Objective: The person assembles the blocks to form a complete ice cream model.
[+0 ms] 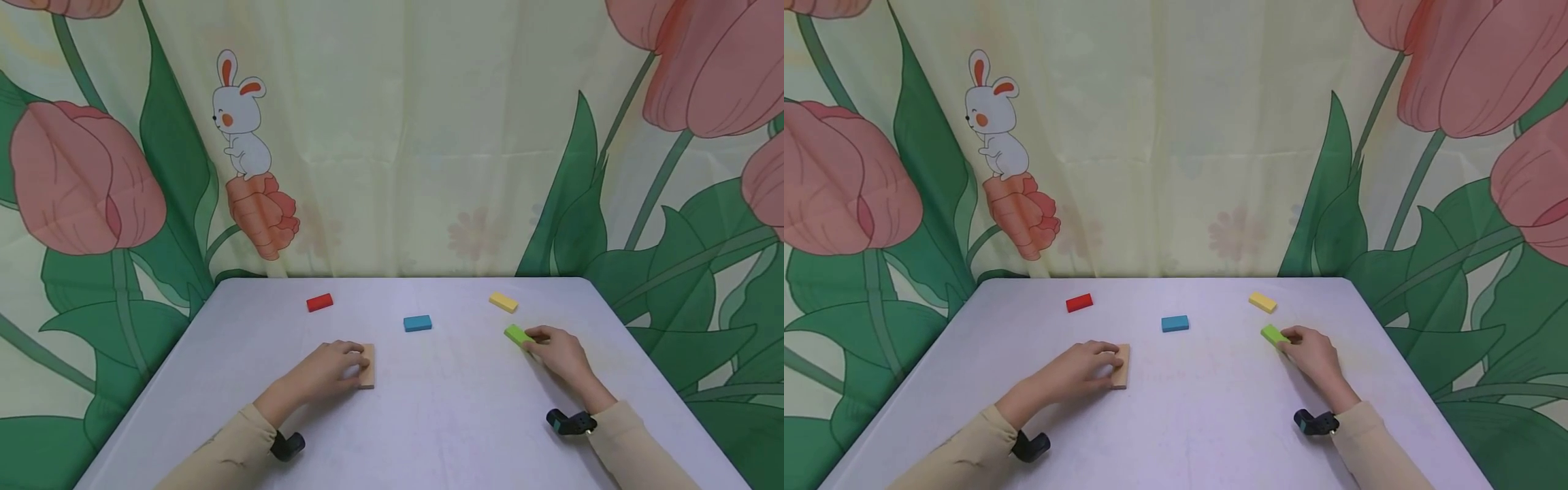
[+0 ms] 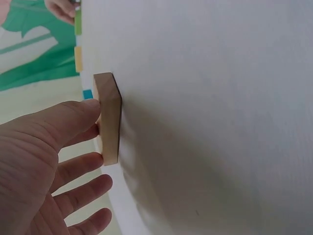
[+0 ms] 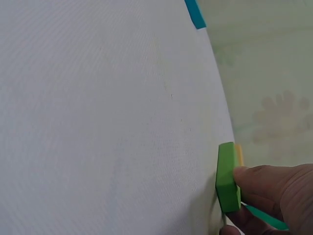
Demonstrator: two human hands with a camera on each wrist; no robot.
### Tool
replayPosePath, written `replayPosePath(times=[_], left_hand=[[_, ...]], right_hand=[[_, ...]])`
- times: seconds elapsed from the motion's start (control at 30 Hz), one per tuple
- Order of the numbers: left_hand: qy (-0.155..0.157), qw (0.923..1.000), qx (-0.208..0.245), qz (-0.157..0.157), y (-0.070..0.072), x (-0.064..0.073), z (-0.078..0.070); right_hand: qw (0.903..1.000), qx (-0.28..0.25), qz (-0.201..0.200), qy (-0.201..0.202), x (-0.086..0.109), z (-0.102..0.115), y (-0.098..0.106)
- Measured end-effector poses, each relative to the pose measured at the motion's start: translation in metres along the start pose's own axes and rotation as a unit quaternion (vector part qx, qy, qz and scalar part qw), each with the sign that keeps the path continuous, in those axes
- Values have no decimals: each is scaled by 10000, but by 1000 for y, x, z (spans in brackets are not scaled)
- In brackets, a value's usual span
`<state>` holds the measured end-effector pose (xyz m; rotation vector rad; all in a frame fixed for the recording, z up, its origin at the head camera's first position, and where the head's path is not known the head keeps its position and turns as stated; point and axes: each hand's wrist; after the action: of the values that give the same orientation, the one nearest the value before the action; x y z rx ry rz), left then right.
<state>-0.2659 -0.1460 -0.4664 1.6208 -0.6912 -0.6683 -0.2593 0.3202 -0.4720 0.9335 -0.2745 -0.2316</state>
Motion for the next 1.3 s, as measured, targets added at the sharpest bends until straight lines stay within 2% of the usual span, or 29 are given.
replayPosePath(times=[0.37,0.67,0.83,1.07,1.3], left_hand=[[-272,9994,161,173,-3,-8,-17],[-696,9974,123,110,1,-12,-30],[-688,9974,90,170,-3,-17,-36],[-825,9966,86,16,-11,-23,-47],[-744,9972,101,62,-13,-27,-57]], right_hand=[[9999,-85,80,20,1,7,-4],[9997,-83,140,176,2,15,-7],[9996,-73,236,155,2,19,-9],[9997,24,210,147,1,23,-12],[9994,73,242,249,3,28,-19]])
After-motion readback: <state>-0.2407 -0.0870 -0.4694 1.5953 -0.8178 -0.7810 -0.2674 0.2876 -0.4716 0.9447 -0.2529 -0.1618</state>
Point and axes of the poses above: each hand's wrist, its own x-axis away from the middle knuckle, its own y-axis out of the back of the hand, z = x × y, and after that the axes turned 10 degrees about -y, right-handed
